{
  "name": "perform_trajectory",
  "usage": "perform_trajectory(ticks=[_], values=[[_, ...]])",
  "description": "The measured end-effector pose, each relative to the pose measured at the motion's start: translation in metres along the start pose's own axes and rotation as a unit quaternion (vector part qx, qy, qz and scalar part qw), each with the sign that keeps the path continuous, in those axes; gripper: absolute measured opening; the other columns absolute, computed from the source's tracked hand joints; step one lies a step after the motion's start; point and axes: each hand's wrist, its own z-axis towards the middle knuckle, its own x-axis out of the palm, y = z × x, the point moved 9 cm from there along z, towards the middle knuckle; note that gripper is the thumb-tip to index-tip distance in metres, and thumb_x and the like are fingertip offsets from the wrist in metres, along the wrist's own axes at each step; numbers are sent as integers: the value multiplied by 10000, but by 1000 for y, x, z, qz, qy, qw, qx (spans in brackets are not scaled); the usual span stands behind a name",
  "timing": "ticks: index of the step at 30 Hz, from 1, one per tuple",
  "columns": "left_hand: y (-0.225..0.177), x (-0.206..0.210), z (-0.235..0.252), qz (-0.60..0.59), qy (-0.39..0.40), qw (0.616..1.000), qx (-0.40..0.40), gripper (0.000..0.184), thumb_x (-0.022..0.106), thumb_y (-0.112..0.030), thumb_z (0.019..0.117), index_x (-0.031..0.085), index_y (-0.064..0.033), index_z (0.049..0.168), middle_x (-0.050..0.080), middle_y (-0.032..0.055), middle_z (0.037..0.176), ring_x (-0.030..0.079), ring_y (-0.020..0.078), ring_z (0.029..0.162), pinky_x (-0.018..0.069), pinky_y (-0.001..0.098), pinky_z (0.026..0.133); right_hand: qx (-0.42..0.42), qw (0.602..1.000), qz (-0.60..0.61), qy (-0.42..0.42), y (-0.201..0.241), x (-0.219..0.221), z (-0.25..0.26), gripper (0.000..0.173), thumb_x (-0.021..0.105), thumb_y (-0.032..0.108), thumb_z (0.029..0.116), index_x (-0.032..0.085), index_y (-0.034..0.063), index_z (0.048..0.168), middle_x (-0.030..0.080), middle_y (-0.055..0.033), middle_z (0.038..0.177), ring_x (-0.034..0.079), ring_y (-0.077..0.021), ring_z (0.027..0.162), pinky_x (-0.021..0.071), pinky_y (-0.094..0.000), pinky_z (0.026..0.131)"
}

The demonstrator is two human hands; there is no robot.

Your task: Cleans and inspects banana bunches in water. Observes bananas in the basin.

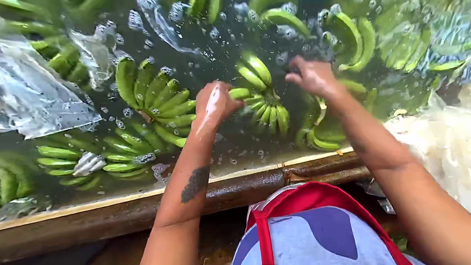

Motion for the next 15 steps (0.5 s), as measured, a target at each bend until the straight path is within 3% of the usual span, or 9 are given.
perform_trajectory(ticks=[1, 3, 5, 7, 9, 11, 13, 14, 15], values=[[19, 4, -6, 5, 2, 1000, -10, 539, 815, -499, 834, 726, -66, 1143, 684, 268, 1124, 633, 493, 1099, 476, 739, 887, 13, 999, 51, -8, -17, 26, 12, 622, 646, 576, 955, 596, 120, 1376, 709, -250, 1103, 679, -480, 1034, 508, -712, 850], [58, 37, -20, 3, 19, 999, -42, 550, 833, -482, 823, 723, -53, 1148, 686, 270, 1134, 641, 495, 1090, 483, 740, 888, 38, 986, 161, -8, -40, 97, 24, 739, 828, 480, 836, 581, 87, 1410, 686, -248, 1208, 660, -454, 1112, 501, -693, 941], [88, 71, -28, -19, 27, 997, -76, 558, 847, -462, 816, 719, -48, 1168, 683, 271, 1155, 643, 489, 1095, 489, 731, 903, 100, 956, 275, 24, -56, 157, 32, 670, 843, 286, 852, 569, 5, 1395, 644, -279, 1282, 619, -446, 1198, 472, -664, 1026], [108, 104, -37, -45, 45, 993, -96, 576, 844, -459, 822, 703, -78, 1230, 666, 254, 1215, 628, 466, 1147, 486, 702, 945, 180, 913, 358, 78, -57, 197, 24, 496, 715, 183, 965, 557, -102, 1338, 602, -333, 1289, 583, -447, 1206, 445, -614, 1037], [122, 127, -41, -92, 45, 991, -88, 658, 824, -463, 845, 635, -128, 1378, 623, 233, 1316, 594, 428, 1228, 476, 650, 1016, 193, 901, 375, 99, -50, 209, 16, 606, 724, 225, 971, 489, -84, 1437, 510, -315, 1454, 484, -440, 1368, 384, -587, 1146], [128, 124, -36, -197, -2, 979, -58, 654, 775, -406, 910, 567, -90, 1443, 621, 237, 1308, 603, 396, 1205, 478, 590, 1034, 116, 924, 359, 60, -35, 195, 28, 684, 804, 208, 893, 503, -83, 1434, 499, -316, 1470, 464, -432, 1393, 362, -566, 1176], [134, 118, -35, -342, -42, 937, -54, 545, 667, -312, 997, 532, -54, 1458, 639, 217, 1293, 631, 337, 1178, 508, 535, 1027, 38, 911, 411, -8, -16, 174, 39, 673, 894, 143, 752, 605, -49, 1329, 639, -249, 1288, 610, -324, 1207, 488, -490, 1070], [137, 117, -37, -424, -54, 902, -63, 492, 587, -291, 1043, 513, -47, 1464, 642, 200, 1294, 646, 305, 1161, 533, 513, 998, 5, 904, 428, -21, 0, 164, 39, 632, 904, 145, 729, 640, -37, 1274, 680, -216, 1190, 649, -287, 1107, 526, -482, 1005], [139, 111, -35, -502, -69, 859, -74, 466, 508, -300, 1078, 497, -51, 1472, 641, 178, 1312, 652, 282, 1163, 547, 499, 976, -24, 911, 411, -19, 19, 148, 43, 637, 903, 187, 746, 653, -19, 1294, 695, -206, 1195, 659, -292, 1117, 523, -510, 1019]])
